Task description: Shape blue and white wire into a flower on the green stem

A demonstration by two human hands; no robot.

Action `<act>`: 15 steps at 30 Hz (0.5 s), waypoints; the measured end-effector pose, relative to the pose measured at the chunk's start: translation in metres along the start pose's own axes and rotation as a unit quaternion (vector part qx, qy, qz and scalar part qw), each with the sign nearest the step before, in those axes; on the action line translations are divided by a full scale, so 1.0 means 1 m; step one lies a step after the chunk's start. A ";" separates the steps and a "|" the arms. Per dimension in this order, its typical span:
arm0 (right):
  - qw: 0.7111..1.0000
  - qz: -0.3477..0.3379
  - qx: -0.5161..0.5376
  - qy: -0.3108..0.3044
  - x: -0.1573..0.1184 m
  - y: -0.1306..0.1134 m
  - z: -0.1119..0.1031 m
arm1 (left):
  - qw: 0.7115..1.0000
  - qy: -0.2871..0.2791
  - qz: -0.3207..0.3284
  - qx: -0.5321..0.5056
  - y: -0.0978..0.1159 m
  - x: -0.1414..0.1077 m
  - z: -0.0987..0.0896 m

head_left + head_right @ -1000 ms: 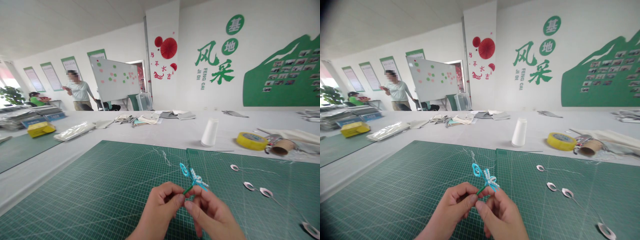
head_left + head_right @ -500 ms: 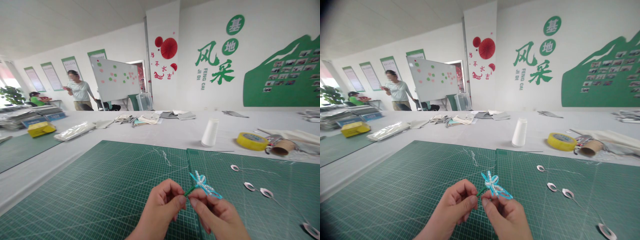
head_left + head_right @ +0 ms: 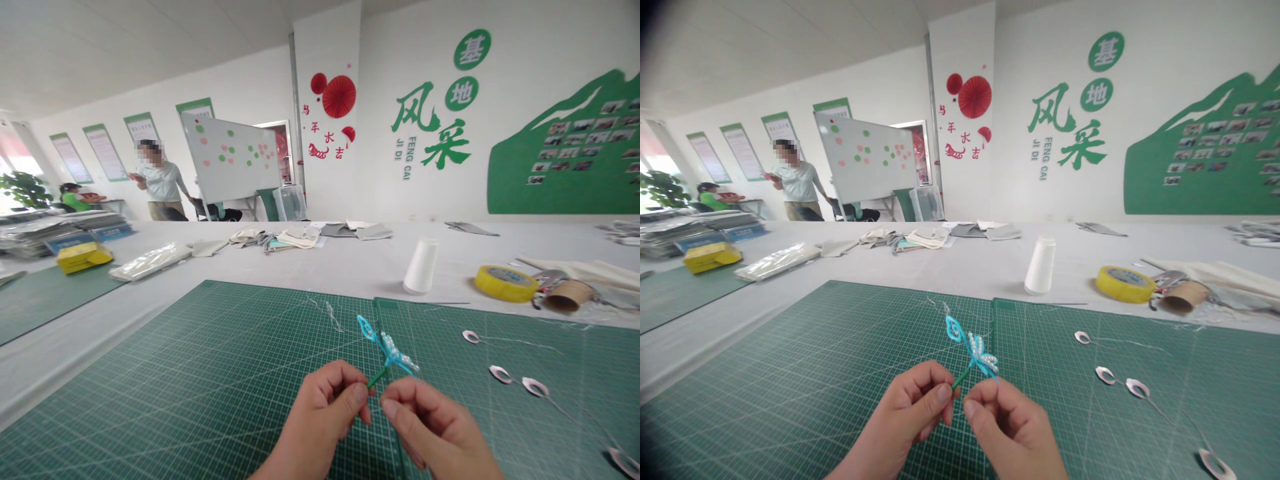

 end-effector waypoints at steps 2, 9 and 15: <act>1.000 -0.006 -0.007 -0.001 0.000 0.000 0.001 | 1.000 0.006 -0.002 0.001 0.000 0.000 -0.001; 0.991 -0.059 -0.118 -0.002 0.010 0.000 -0.008 | 1.000 0.003 0.019 0.018 0.000 0.002 -0.005; 0.993 -0.072 -0.096 -0.007 0.008 -0.004 -0.011 | 0.998 0.005 0.041 0.045 0.001 0.002 -0.004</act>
Point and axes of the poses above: each hand's wrist, its own x-axis towards the middle knuckle, its own z-axis out of the palm, y = z × x, the point moved 5 cm from there along x, towards the middle knuckle, and after that the axes turned 6 degrees about y, right-handed, at the moved point
